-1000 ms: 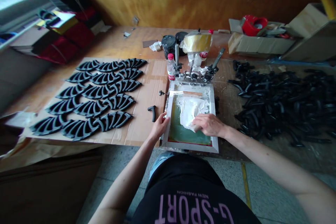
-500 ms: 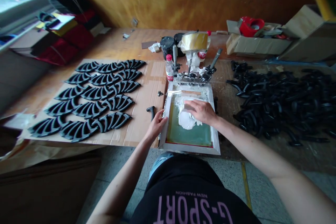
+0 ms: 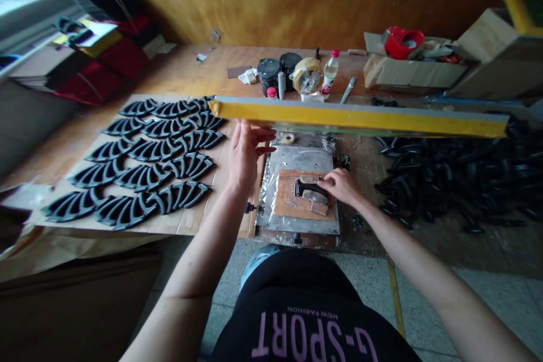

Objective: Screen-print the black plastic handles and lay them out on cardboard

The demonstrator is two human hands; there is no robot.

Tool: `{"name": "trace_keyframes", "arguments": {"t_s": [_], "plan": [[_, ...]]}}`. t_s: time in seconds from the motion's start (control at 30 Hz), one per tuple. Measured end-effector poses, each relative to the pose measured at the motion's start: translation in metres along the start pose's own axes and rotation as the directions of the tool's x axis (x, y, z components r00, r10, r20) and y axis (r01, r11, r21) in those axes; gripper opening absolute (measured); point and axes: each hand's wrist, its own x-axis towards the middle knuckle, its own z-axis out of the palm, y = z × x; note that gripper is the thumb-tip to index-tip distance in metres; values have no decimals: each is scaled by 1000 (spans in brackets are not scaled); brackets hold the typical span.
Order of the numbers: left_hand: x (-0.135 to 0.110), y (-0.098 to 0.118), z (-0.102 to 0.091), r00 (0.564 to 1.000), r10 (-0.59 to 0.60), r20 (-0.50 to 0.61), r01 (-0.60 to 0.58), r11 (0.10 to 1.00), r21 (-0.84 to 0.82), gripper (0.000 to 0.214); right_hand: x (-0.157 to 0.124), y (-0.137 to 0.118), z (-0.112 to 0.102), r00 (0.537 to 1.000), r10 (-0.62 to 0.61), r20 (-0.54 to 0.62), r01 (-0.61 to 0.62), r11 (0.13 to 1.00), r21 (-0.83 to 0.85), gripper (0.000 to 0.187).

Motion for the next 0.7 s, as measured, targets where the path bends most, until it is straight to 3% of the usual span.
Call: {"name": "trace_keyframes", "arguments": {"t_s": [0.07, 0.13, 0.17, 0.2, 0.27, 0.3, 0.37, 0.4, 0.5, 0.53, 0.6, 0.7], "plan": [[-19, -17, 2, 997, -53, -57, 52, 998, -24, 40, -14, -25, 25, 997, -51, 50, 55, 993, -100, 20], [-53, -43, 0, 957, -289, -9, 289, 957, 1, 44, -24, -52, 36, 999, 4, 34, 1, 990, -141, 12], [-73, -57, -1, 877, -476, 69, 473, 879, 56, 47, -28, -66, 38, 999, 28, 16, -25, 991, -133, 10], [-93, -71, -2, 762, -634, 129, 626, 773, 102, 50, -32, -78, 38, 1000, 22, -4, -22, 994, -110, 10], [-124, -92, -7, 647, -743, 170, 747, 663, 54, 49, -39, -97, 35, 994, -106, -26, 105, 994, -37, 14], [-132, -98, -11, 640, -752, 157, 761, 649, 5, 46, -41, -101, 32, 979, -201, -24, 202, 979, 8, 15], [-132, -104, -28, 685, -725, 78, 728, 684, -36, 41, -40, -89, 25, 943, -332, -25, 333, 940, 80, 19], [-124, -103, -42, 713, -701, 23, 701, 713, 5, 40, -36, -74, 20, 942, -333, -34, 335, 939, 81, 23], [-84, -97, -98, 797, -582, -160, 601, 735, 314, 38, -19, -1, 8, 992, -117, -56, 112, 989, -93, 37], [-71, -96, -119, 814, -536, -225, 573, 680, 456, 38, -13, 24, 7, 999, -35, -28, 30, 984, -175, 40], [-49, -97, -154, 823, -475, -313, 534, 456, 712, 41, -8, 67, 8, 996, 67, 61, -45, 953, -300, 41], [-32, -108, -178, 816, -465, -344, 455, 148, 878, 50, -14, 98, 16, 994, 55, 95, -13, 919, -395, 35]]}}
